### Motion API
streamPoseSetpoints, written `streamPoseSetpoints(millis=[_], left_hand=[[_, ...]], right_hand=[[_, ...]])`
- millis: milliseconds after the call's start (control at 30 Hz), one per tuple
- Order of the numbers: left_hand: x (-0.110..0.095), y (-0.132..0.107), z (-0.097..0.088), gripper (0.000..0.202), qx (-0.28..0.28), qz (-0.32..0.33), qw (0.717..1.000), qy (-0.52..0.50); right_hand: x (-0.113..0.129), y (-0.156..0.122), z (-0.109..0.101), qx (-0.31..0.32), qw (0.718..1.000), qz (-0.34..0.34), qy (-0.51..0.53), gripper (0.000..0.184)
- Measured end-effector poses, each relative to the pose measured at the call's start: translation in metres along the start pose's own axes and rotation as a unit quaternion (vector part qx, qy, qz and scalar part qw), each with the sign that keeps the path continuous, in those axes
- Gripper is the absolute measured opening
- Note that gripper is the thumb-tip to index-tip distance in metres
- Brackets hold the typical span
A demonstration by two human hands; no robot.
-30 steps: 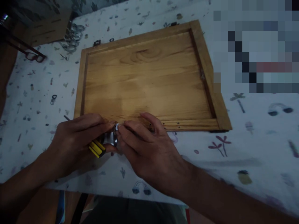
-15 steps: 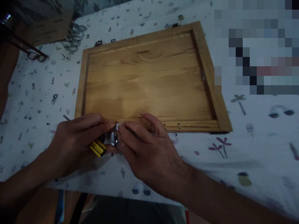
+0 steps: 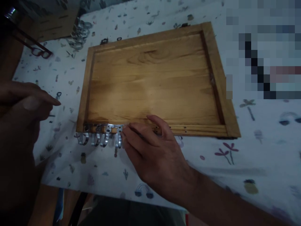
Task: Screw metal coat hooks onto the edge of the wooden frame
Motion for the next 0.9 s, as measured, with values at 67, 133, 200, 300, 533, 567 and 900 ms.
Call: streamPoseSetpoints(millis=[67,133,200,300,533,567,900], left_hand=[[0.009,0.010,0.000,0.019,0.020,-0.010,0.998,-0.054],[0.019,0.019,-0.002,0.016,0.031,-0.025,0.994,-0.101],[0.023,0.023,0.003,0.012,0.056,-0.025,0.990,-0.126],[0.012,0.019,0.021,0.008,0.138,0.039,0.980,-0.135],[-0.013,-0.024,0.063,0.032,0.253,0.261,0.931,0.032],[-0.016,-0.031,0.067,0.036,0.248,0.294,0.921,0.069],[-0.007,-0.048,0.076,0.050,0.198,0.353,0.885,0.229]], right_hand=[[0.000,-0.001,-0.001,-0.001,1.000,0.003,0.006,0.026],[0.000,-0.001,0.000,0.002,1.000,0.002,0.006,0.026],[0.000,-0.001,0.000,0.004,1.000,-0.002,0.007,0.026],[0.000,-0.002,0.001,0.002,1.000,-0.003,0.015,0.026],[0.000,-0.002,0.002,-0.005,1.000,0.011,0.020,0.025],[0.000,-0.002,0.003,-0.005,1.000,0.009,0.018,0.025],[0.000,-0.002,0.003,-0.016,1.000,0.008,0.022,0.026]])
Point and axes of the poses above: each hand's wrist, its own y-axis towards the middle knuckle, its own z-axis out of the palm, x = y × z, the point moved 10 cm from there along y, towards the middle knuckle, and after that the axes turned 13 degrees about -z, right-handed, at the moved point
